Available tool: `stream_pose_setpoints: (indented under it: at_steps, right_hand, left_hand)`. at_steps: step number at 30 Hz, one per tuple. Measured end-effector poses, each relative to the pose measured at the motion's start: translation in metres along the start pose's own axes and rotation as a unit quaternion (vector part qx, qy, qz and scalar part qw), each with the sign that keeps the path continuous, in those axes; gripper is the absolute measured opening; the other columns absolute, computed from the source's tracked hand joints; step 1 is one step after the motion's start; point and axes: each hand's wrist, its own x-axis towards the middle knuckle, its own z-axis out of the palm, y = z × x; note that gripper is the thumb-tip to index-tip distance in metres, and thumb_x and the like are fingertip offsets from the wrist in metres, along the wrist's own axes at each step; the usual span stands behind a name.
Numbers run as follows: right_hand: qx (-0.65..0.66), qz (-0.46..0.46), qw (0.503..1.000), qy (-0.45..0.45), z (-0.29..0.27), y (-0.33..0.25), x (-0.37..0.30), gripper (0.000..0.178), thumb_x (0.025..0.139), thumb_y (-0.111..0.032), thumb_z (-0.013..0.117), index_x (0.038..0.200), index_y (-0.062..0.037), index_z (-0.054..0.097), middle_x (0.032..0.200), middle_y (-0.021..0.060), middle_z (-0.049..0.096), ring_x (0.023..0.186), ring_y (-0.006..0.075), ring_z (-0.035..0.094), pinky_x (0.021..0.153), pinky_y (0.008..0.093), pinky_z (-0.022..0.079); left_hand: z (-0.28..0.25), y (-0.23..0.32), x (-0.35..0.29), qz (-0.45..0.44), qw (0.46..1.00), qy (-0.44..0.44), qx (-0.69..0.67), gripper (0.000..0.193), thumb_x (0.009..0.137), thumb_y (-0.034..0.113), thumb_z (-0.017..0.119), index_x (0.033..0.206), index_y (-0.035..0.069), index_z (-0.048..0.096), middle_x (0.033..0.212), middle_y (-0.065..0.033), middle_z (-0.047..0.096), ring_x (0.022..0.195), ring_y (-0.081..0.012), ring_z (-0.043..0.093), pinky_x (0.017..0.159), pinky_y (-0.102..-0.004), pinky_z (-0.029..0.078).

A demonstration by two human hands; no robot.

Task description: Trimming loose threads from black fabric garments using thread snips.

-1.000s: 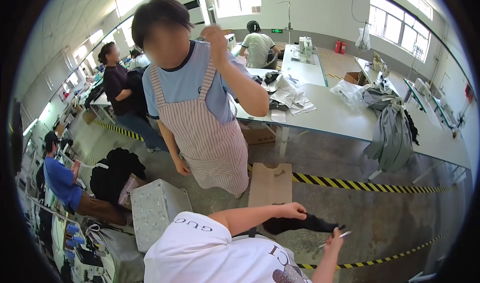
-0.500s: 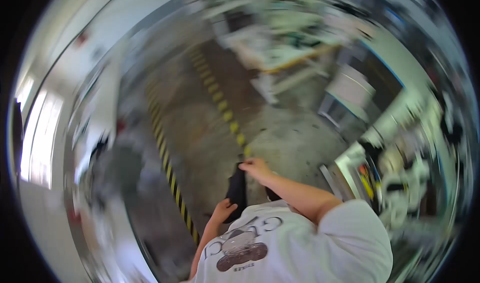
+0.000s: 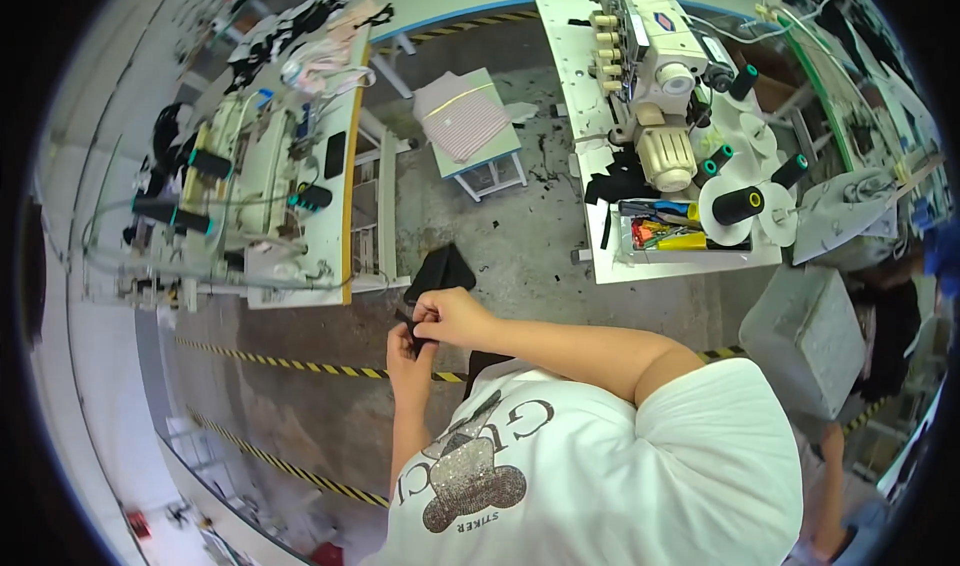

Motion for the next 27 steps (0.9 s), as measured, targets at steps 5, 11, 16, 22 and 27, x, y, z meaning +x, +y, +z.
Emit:
stream_pose_setpoints:
  at_steps: [5,11,16,22,27]
  right_hand:
    - [0.085,-0.031,0.985,0.148,-0.032,0.001,0.081,0.014,0.076,-0.007,0.069,0.084,-0.0002,0.06,0.073,0.0006,0.059,0.066,0.0031,0.052,0.057,0.0206,0.043]
    - [-0.052,-0.099,0.953,0.281,-0.079,-0.014,0.182,0.018,0.074,-0.014,0.07,0.085,-0.0015,0.061,0.078,0.0039,0.058,0.071,0.0126,0.054,0.061,0.0252,0.043]
    - [-0.107,0.067,0.866,0.484,-0.138,0.04,0.205,0.03,0.074,-0.013,0.062,0.1,0.0007,0.06,0.082,0.0161,0.061,0.084,0.0302,0.059,0.076,0.0371,0.047]
    - [-0.246,0.185,0.72,0.622,-0.252,0.155,0.174,0.03,0.074,-0.002,0.051,0.101,-0.0016,0.063,0.089,0.0229,0.055,0.088,0.0389,0.054,0.08,0.0427,0.044]
    - [-0.312,0.211,0.632,0.677,-0.37,0.174,0.194,0.025,0.076,-0.004,0.054,0.099,-0.0051,0.064,0.087,0.0166,0.057,0.085,0.0341,0.056,0.075,0.0404,0.046]
  left_hand:
    - [0.0,0.031,0.126,0.073,0.992,-0.078,0.062,0.019,0.085,0.008,0.059,0.1,-0.002,0.054,0.091,-0.0077,0.057,0.084,-0.0143,0.054,0.078,-0.0276,0.044]
    - [0.003,0.058,0.275,0.041,0.982,-0.18,0.027,0.011,0.086,0.011,0.06,0.09,0.002,0.056,0.081,0.001,0.056,0.074,-0.0067,0.049,0.068,-0.0218,0.042]
    - [0.042,0.079,0.35,-0.017,0.951,-0.303,0.053,0.008,0.085,0.01,0.061,0.085,0.002,0.057,0.077,0.004,0.054,0.072,-0.005,0.048,0.066,-0.02,0.04]
    - [0.093,0.084,0.394,-0.069,0.907,-0.41,0.071,0.013,0.082,0.006,0.063,0.093,0.0,0.058,0.081,0.0021,0.056,0.074,-0.0054,0.049,0.068,-0.02,0.041]
    - [0.128,0.084,0.42,-0.1,0.885,-0.439,0.12,0.012,0.081,0.003,0.064,0.091,0.002,0.057,0.077,0.0032,0.053,0.072,-0.0041,0.047,0.066,-0.0186,0.039]
